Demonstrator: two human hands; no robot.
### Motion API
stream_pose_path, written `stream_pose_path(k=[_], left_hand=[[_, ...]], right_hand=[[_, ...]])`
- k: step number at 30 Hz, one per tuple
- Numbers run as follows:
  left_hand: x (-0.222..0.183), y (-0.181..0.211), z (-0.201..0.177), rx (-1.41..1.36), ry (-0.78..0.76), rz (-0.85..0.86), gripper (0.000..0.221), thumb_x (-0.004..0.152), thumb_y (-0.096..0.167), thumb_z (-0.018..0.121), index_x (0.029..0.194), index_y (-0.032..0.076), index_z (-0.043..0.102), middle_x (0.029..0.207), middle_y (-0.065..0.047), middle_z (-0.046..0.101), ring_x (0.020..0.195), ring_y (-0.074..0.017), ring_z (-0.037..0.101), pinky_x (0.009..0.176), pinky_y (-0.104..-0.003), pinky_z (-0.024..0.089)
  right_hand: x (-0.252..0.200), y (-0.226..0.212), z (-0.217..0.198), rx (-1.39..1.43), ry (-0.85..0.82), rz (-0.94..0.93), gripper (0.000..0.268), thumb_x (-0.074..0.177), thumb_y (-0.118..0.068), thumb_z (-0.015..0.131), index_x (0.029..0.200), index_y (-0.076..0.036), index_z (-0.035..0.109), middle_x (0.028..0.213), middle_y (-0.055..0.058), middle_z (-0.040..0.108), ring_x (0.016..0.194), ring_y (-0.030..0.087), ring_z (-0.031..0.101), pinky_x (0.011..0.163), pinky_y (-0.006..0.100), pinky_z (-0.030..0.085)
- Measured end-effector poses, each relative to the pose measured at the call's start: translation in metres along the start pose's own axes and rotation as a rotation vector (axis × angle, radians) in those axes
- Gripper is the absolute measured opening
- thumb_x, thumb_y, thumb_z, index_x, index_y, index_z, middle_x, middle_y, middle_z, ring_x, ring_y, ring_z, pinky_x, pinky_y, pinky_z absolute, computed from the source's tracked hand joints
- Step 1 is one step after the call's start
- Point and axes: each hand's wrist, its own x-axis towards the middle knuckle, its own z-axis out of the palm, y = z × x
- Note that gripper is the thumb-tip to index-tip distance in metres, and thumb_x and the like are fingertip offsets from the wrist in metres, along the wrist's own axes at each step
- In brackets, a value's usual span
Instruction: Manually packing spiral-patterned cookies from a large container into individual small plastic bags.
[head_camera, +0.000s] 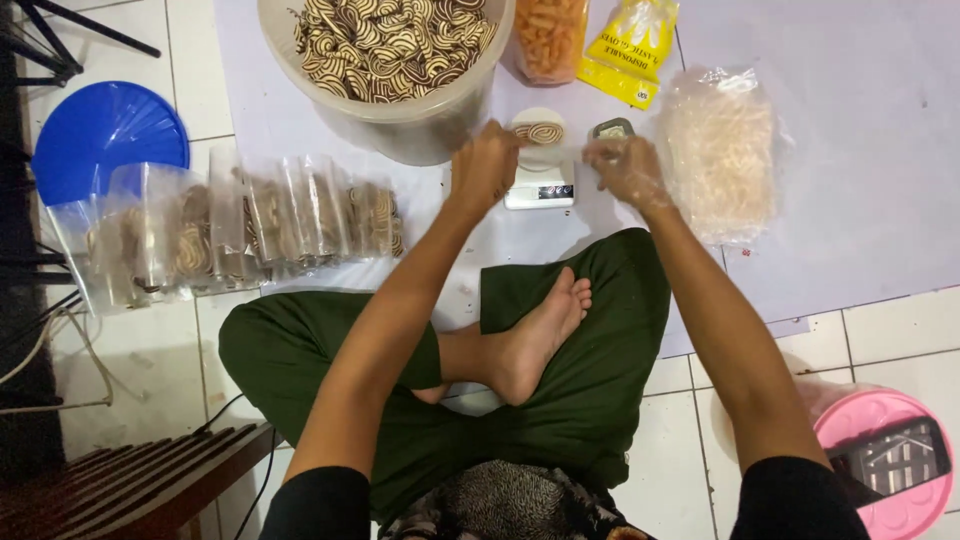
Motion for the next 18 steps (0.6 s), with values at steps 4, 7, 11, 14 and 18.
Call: stream_pose_path(k=[4,7,11,14,18], left_hand=[[-0.022,-0.023,0.055,0.021,-0.093,-0.033,0.018,0.095,0.016,0.061,0.101,0.02,0.078,0.102,-0.004,0.06,0.088,-0.037,0.074,0.083,-0.051,0.061],[-0.038,-0.033,0.086,0.021,0.045,0.0,0.018,0.092,0.01,0.064,0.094,0.021,0.078,0.095,-0.002,0.062,0.08,-0.0312,0.074,0.074,-0.044,0.062],[-0.042,-0.034,0.098,0.058,0.269,0.073,0.014,0.091,0.006,0.068,0.089,0.018,0.077,0.092,-0.002,0.061,0.07,-0.0292,0.073,0.066,-0.04,0.063],[-0.033,-0.033,0.093,0.018,0.167,0.003,0.011,0.094,0.007,0.069,0.095,0.015,0.077,0.099,-0.006,0.064,0.08,-0.0304,0.075,0.076,-0.041,0.064],[-0.034,-0.029,0.091,-0.031,0.179,0.018,0.012,0.091,0.005,0.072,0.093,0.016,0.077,0.094,-0.006,0.064,0.078,-0.0296,0.074,0.074,-0.04,0.063]], right_hand=[[-0.01,0.029,0.015,-0.224,-0.023,-0.06,0.01,0.092,-0.016,0.074,0.097,-0.021,0.081,0.074,0.006,0.074,0.068,0.027,0.073,0.07,0.04,0.057],[-0.022,0.035,0.022,-0.354,-0.027,-0.126,0.011,0.089,-0.016,0.073,0.096,-0.017,0.082,0.086,0.012,0.077,0.083,0.04,0.073,0.075,0.052,0.057],[-0.025,0.051,0.035,-0.467,0.062,-0.171,0.01,0.09,-0.024,0.073,0.09,-0.018,0.08,0.083,0.012,0.077,0.079,0.043,0.073,0.071,0.054,0.058],[-0.02,0.069,0.043,-0.472,0.11,-0.146,0.012,0.091,-0.032,0.073,0.09,-0.022,0.08,0.083,0.01,0.076,0.08,0.043,0.072,0.07,0.056,0.058],[-0.026,0.058,0.043,-0.437,0.102,-0.087,0.013,0.093,-0.029,0.068,0.101,-0.026,0.078,0.09,0.006,0.077,0.086,0.039,0.073,0.077,0.055,0.059]])
